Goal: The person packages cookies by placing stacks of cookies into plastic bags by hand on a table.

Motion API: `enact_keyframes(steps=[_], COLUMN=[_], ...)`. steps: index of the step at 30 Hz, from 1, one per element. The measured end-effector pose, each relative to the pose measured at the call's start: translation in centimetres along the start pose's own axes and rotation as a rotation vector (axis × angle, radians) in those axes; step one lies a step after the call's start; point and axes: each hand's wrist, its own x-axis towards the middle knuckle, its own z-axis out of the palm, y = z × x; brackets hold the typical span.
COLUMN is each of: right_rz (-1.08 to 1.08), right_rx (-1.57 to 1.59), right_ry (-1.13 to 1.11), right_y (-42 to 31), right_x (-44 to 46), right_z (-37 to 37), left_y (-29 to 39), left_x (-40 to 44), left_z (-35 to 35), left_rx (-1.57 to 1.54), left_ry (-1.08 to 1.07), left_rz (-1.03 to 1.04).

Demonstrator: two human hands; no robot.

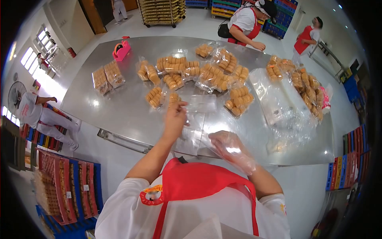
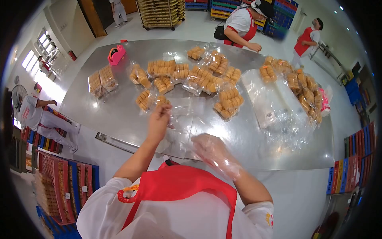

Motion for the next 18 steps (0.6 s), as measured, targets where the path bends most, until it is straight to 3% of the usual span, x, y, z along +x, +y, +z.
enact_keyframes(steps=[1,2,4,7,8,10,14,17,18], right_rz=[-0.081,-0.233,-0.171,-0.026,0.078,0.214,-0.126,0.018,0.037], right_rx=[-0.101,0.036,0.233,0.228,0.16,0.407,0.024,0.297,0.36], right_ry=[0.019,0.262,0.32,0.174,0.005,-0.01,0.27,0.011,0.062], right_y=[0.8,-1.5,-0.3,1.1,1.3,0.0,0.3,0.9,1.0], right_x=[0.3,0.0,1.5,2.9,3.0,2.6,2.4,0.1,-0.9], right_z=[0.6,0.2,1.9,1.8,1.2,1.6,2.3,0.2,-0.4], left_y=[-0.1,0.8,0.0,-0.7,-0.9,-1.7,-1.6,-1.9,-2.6], left_x=[-0.6,-1.7,-2.3,-1.6,-1.5,-1.7,-1.4,0.4,1.5], left_z=[0.8,2.2,3.1,2.7,2.4,2.5,2.0,0.0,-0.9], left_rx=[0.057,0.047,-0.03,-0.019,0.002,-0.015,-0.019,-0.019,0.012], left_ry=[-0.054,-0.092,-0.121,-0.136,-0.152,-0.186,-0.136,-0.039,0.014], left_rz=[-0.023,-0.09,-0.108,-0.095,-0.093,-0.131,-0.126,-0.09,-0.123])
